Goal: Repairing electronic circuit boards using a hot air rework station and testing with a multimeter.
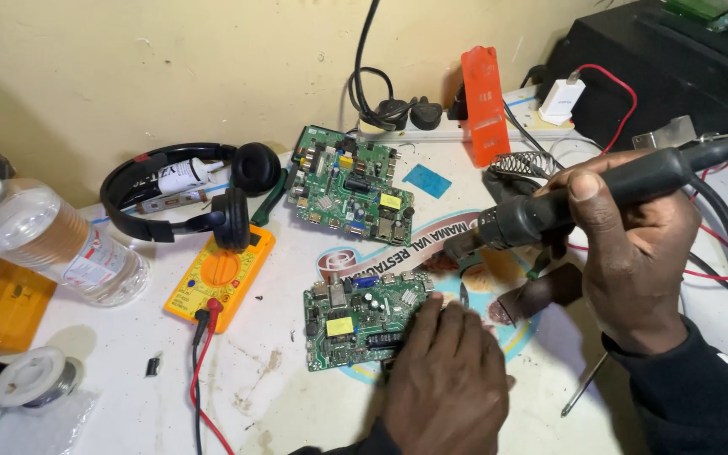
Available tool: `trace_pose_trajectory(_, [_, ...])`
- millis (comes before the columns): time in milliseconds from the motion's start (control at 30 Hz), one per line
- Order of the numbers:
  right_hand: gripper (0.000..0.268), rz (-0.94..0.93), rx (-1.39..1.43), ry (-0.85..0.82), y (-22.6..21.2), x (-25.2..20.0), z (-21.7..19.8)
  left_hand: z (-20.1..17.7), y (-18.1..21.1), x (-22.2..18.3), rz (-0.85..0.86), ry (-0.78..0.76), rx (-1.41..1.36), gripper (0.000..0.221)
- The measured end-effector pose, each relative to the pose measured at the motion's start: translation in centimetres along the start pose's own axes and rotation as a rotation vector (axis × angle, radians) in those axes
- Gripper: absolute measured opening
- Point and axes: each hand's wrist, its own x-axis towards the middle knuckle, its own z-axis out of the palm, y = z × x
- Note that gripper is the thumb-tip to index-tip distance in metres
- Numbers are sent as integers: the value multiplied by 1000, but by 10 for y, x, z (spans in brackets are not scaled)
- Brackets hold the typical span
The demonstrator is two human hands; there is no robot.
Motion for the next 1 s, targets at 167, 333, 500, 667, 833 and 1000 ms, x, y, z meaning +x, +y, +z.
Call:
trace_pose_trajectory(167, [29, -1, -6, 15, 6, 0, 1, 38, 35, -8, -29, -206, -20, 63])
trace_pose_trajectory(333, [31, 28, 54, 15, 2, 1, 1, 25, 52, -21, 41, 200, -163, 14])
trace_pose_trajectory(500, [31, -23, 16, 14, 1, 1, -1, -11, 48, -15, -88, 76, -253, 5])
trace_pose_trajectory(667, [27, -48, 16, 13, 3, 3, -3, -9, 12, 4, 96, -180, -300, 7])
trace_pose_trajectory(833, [25, -33, 15, 15, 4, 2, -1, -19, -7, 36, 201, -383, -269, 15])
trace_pose_trajectory(1000, [26, 58, 26, 30, 5, 2, 2, -7, -15, 40, 211, -563, -300, 31])
